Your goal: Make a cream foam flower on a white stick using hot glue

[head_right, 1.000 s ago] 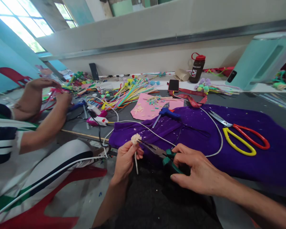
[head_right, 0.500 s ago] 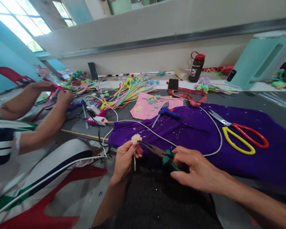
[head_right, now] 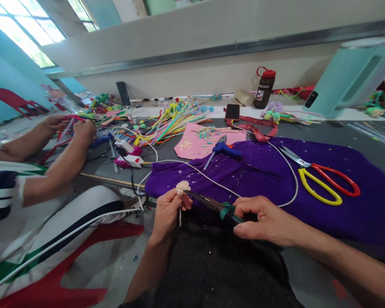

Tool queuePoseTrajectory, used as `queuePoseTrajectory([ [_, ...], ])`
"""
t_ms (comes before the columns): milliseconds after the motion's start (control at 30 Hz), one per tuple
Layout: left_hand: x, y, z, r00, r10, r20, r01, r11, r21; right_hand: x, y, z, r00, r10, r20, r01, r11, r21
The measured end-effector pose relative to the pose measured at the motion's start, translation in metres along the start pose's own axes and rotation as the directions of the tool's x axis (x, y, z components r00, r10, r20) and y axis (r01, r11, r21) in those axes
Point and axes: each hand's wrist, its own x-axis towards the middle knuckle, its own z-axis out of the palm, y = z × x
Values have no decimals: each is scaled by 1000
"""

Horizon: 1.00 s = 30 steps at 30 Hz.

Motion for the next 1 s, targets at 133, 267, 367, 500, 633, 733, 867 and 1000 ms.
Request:
queuePoseTrajectory([
  [133, 0, 0, 0, 1000, -4, -3, 4, 1000, -17, 3, 2, -3, 1000, 9, 26, -10, 999, 41],
  [267, 2, 0, 2, 997, -36, -64, 33, 998, -44, 2, -3, -4, 998, -53, -22, 51, 996, -77],
  [367, 4, -1, 2, 986, -91, -138, 69, 986, -152, -4, -9, -2, 992, -89, -85, 72, 979, -193],
  [500, 4, -2, 0, 982, -163, -98, 131, 953, -272, -12, -12, 3, 989, -100, -108, 71, 966, -249],
  [633, 3, -1, 0, 984, -172, -42, 150, 939, -311, -12, -10, 8, 987, -104, -126, 63, 954, -292],
  [733, 3, 0, 1, 982, -185, -35, 166, 937, -308, -9, -10, 12, 983, -111, -147, 62, 950, -306],
  [867, 3, -1, 2, 982, -188, -30, 173, 944, -281, -6, -9, 14, 982, -114, -148, 62, 946, -317],
  [1000, 1, -1, 3, 986, -162, -24, 151, 955, -257, -5, -9, 15, 983, -114, -145, 64, 948, -313],
])
